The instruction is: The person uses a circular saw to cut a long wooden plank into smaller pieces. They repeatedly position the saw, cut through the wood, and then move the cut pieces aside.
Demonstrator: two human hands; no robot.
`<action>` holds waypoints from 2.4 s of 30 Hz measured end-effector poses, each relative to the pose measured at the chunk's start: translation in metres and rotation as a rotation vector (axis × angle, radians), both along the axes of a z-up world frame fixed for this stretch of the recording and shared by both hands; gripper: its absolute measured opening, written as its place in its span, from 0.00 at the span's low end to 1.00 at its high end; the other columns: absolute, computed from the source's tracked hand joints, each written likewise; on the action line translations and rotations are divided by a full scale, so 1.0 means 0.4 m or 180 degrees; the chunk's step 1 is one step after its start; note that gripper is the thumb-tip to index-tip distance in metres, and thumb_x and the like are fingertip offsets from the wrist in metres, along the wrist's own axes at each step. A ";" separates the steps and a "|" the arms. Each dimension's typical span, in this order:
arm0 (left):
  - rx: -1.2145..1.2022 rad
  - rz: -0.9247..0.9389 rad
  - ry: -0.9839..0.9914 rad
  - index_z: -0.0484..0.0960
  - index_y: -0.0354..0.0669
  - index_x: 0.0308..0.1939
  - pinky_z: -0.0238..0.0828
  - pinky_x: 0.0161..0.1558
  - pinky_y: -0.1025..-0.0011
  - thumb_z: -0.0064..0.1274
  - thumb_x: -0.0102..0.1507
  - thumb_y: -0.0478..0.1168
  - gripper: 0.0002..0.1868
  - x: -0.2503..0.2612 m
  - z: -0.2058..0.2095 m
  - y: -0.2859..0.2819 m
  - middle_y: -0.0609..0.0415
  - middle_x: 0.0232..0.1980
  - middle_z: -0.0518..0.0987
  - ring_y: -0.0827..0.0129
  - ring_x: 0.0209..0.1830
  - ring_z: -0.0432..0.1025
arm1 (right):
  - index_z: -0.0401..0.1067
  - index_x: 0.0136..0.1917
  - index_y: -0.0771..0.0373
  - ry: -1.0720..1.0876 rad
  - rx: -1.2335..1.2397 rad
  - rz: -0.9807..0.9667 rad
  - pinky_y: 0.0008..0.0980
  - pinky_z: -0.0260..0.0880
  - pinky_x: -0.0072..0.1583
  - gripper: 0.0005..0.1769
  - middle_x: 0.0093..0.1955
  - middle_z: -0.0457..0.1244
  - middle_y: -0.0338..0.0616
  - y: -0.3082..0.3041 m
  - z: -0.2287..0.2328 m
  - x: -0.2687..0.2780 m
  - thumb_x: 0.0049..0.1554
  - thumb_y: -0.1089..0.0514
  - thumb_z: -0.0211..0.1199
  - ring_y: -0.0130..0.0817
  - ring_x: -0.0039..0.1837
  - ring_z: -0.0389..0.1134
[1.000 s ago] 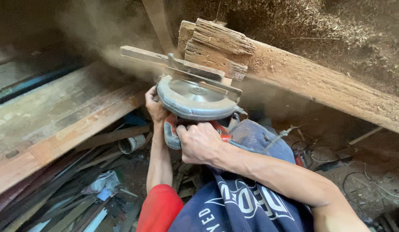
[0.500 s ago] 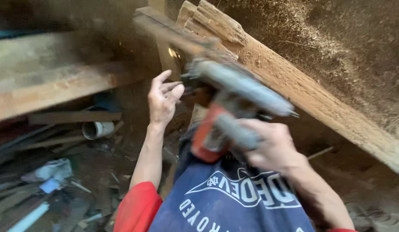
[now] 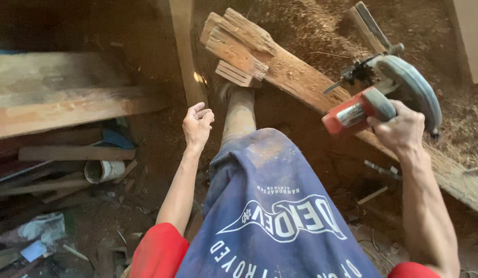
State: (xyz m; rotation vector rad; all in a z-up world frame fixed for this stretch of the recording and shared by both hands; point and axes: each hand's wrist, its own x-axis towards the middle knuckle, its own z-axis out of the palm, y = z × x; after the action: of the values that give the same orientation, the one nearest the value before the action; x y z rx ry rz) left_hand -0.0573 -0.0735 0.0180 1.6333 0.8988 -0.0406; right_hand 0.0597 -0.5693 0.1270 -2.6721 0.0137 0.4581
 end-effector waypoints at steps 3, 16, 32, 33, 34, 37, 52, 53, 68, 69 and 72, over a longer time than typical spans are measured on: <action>0.0356 -0.0286 -0.0049 0.75 0.33 0.63 0.77 0.39 0.73 0.59 0.58 0.40 0.29 0.034 -0.016 -0.012 0.47 0.49 0.85 0.71 0.39 0.80 | 0.75 0.70 0.56 0.0259 -0.0334 -0.0046 0.40 0.74 0.59 0.31 0.52 0.72 0.58 -0.065 -0.073 0.038 0.54 0.56 0.74 0.46 0.50 0.74; 0.2859 -0.1620 -0.0851 0.61 0.40 0.71 0.57 0.68 0.46 0.72 0.47 0.41 0.52 0.235 0.014 -0.090 0.31 0.71 0.59 0.36 0.71 0.55 | 0.72 0.68 0.46 0.0541 -0.0282 -0.0174 0.44 0.75 0.55 0.35 0.48 0.72 0.55 -0.164 -0.166 0.046 0.46 0.58 0.72 0.48 0.49 0.76; 0.3769 -0.3164 -0.0764 0.80 0.51 0.50 0.79 0.48 0.57 0.55 0.52 0.27 0.23 0.347 -0.100 0.054 0.51 0.54 0.79 0.50 0.48 0.75 | 0.72 0.60 0.56 -0.1593 -0.0404 -0.0396 0.49 0.66 0.58 0.30 0.53 0.66 0.55 -0.066 -0.127 -0.039 0.42 0.59 0.68 0.54 0.58 0.66; 0.3746 -0.3307 -0.0893 0.80 0.53 0.47 0.79 0.48 0.58 0.56 0.52 0.28 0.21 0.340 -0.100 0.053 0.53 0.52 0.79 0.52 0.47 0.75 | 0.72 0.59 0.59 -0.2138 -0.0606 -0.0380 0.50 0.65 0.58 0.31 0.54 0.65 0.56 -0.032 -0.101 -0.053 0.39 0.60 0.67 0.54 0.58 0.65; 0.3720 -0.3437 -0.1022 0.80 0.54 0.45 0.79 0.48 0.59 0.56 0.52 0.29 0.19 0.329 -0.100 0.036 0.54 0.50 0.79 0.54 0.47 0.75 | 0.72 0.58 0.60 -0.2473 -0.0544 -0.0292 0.49 0.64 0.60 0.29 0.54 0.65 0.55 0.004 -0.080 -0.061 0.40 0.62 0.65 0.52 0.59 0.64; 0.3371 -0.3731 -0.1731 0.79 0.50 0.42 0.78 0.46 0.59 0.60 0.44 0.32 0.21 0.315 -0.062 -0.066 0.52 0.46 0.79 0.56 0.45 0.75 | 0.72 0.58 0.60 -0.2634 0.0014 -0.0085 0.47 0.65 0.64 0.23 0.56 0.64 0.48 0.129 -0.073 -0.098 0.47 0.66 0.63 0.48 0.62 0.63; 0.2236 -0.4352 -0.3861 0.80 0.43 0.53 0.78 0.51 0.62 0.67 0.53 0.34 0.24 0.311 0.796 -0.523 0.49 0.51 0.78 0.56 0.49 0.75 | 0.73 0.59 0.67 -0.2102 0.3497 0.0295 0.38 0.73 0.56 0.24 0.55 0.67 0.50 0.372 -0.120 -0.145 0.48 0.65 0.71 0.43 0.56 0.69; 0.2132 -0.3987 -0.4074 0.78 0.41 0.54 0.78 0.52 0.61 0.68 0.53 0.38 0.26 0.317 0.819 -0.544 0.47 0.53 0.77 0.55 0.51 0.75 | 0.73 0.57 0.65 -0.1691 0.3444 -0.0339 0.35 0.75 0.53 0.19 0.52 0.69 0.46 0.360 -0.097 -0.144 0.51 0.66 0.69 0.36 0.53 0.71; 0.1066 -0.1358 -0.1603 0.78 0.36 0.60 0.80 0.43 0.72 0.69 0.58 0.41 0.29 0.065 0.322 -0.428 0.46 0.57 0.80 0.67 0.46 0.79 | 0.48 0.78 0.60 -0.0986 0.5432 -0.3198 0.59 0.69 0.68 0.38 0.68 0.55 0.55 -0.194 0.162 0.374 0.66 0.35 0.49 0.51 0.71 0.58; 0.1115 -0.1250 -0.1413 0.78 0.36 0.61 0.80 0.44 0.72 0.68 0.58 0.41 0.29 0.035 0.281 -0.416 0.47 0.57 0.81 0.67 0.45 0.80 | 0.53 0.75 0.60 -0.0738 0.5231 -0.3012 0.57 0.74 0.66 0.35 0.62 0.57 0.54 -0.177 0.173 0.364 0.66 0.36 0.53 0.50 0.67 0.61; 0.1522 -0.1108 -0.0791 0.79 0.37 0.61 0.79 0.46 0.70 0.68 0.57 0.42 0.30 -0.058 0.174 -0.371 0.45 0.58 0.81 0.65 0.47 0.79 | 0.67 0.61 0.64 -0.0283 0.4426 -0.2166 0.49 0.82 0.53 0.25 0.48 0.64 0.53 -0.068 0.210 0.301 0.59 0.45 0.62 0.47 0.50 0.70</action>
State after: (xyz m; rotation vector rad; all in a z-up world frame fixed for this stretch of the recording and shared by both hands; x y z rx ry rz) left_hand -0.0805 -0.2217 0.0874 2.1711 0.4418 0.1445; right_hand 0.1802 -0.5963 0.2109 -1.1951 0.4001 0.0359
